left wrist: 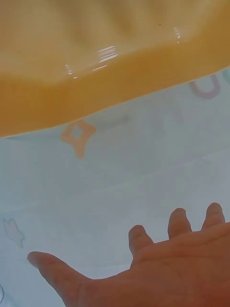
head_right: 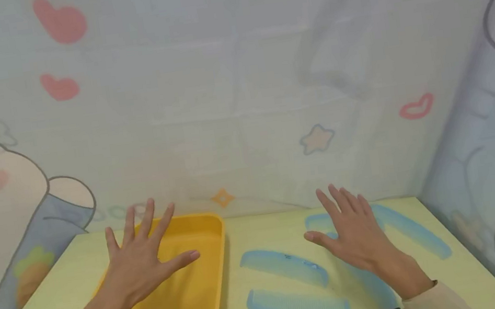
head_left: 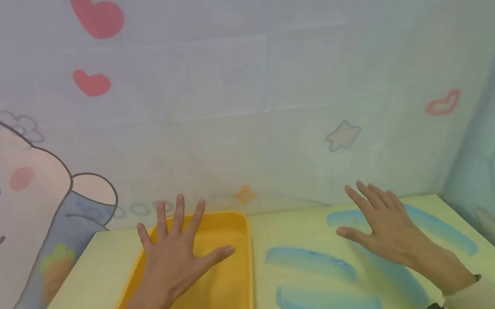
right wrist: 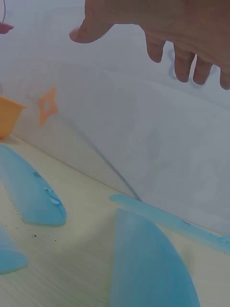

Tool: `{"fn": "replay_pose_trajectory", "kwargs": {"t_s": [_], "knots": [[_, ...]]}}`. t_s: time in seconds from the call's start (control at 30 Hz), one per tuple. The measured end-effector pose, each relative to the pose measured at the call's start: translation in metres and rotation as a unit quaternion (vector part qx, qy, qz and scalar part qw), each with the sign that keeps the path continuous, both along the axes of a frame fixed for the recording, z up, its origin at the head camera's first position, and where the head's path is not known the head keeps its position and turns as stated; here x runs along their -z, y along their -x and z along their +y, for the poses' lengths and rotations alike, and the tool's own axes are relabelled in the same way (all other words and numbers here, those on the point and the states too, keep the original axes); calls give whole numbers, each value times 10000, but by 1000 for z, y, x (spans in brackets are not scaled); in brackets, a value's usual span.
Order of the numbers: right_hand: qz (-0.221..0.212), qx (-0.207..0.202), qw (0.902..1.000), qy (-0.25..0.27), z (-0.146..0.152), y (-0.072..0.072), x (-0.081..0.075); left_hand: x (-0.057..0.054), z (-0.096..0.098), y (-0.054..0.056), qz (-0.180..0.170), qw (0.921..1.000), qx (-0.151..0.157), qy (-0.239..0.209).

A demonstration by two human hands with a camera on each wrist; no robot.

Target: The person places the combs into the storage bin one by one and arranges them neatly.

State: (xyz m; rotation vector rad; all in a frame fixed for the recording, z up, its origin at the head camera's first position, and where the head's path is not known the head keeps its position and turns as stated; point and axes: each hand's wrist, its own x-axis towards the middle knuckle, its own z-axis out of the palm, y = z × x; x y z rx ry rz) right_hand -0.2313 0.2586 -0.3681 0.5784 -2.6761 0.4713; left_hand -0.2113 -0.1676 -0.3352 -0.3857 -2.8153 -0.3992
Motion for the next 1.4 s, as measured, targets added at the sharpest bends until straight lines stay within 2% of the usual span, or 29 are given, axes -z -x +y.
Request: {"fn": "replay_pose_trajectory", "kwargs": {"t_s": [0.3, 0.63, 0.9, 1.13, 1.4], "knots": [[320, -225, 9992, 113, -1, 4, 2, -4, -14, -5, 224, 9997, -22, -18], [173, -548, 9972, 473, 2, 11, -2, -10, -37, -7, 314, 9992, -48, -251], [-496, -801, 9907, 979, 4, 16, 2, -12, -58, -14, 243, 9988, -46, -424], [-1018, -892, 9825, 1276, 2, 22, -1, -10, -78, -20, 319, 9977, -106, -596], [-1283, -954, 9759, 1486, -1, 24, -1, -9, -99, -21, 641, 9948, -15, -789]]}}
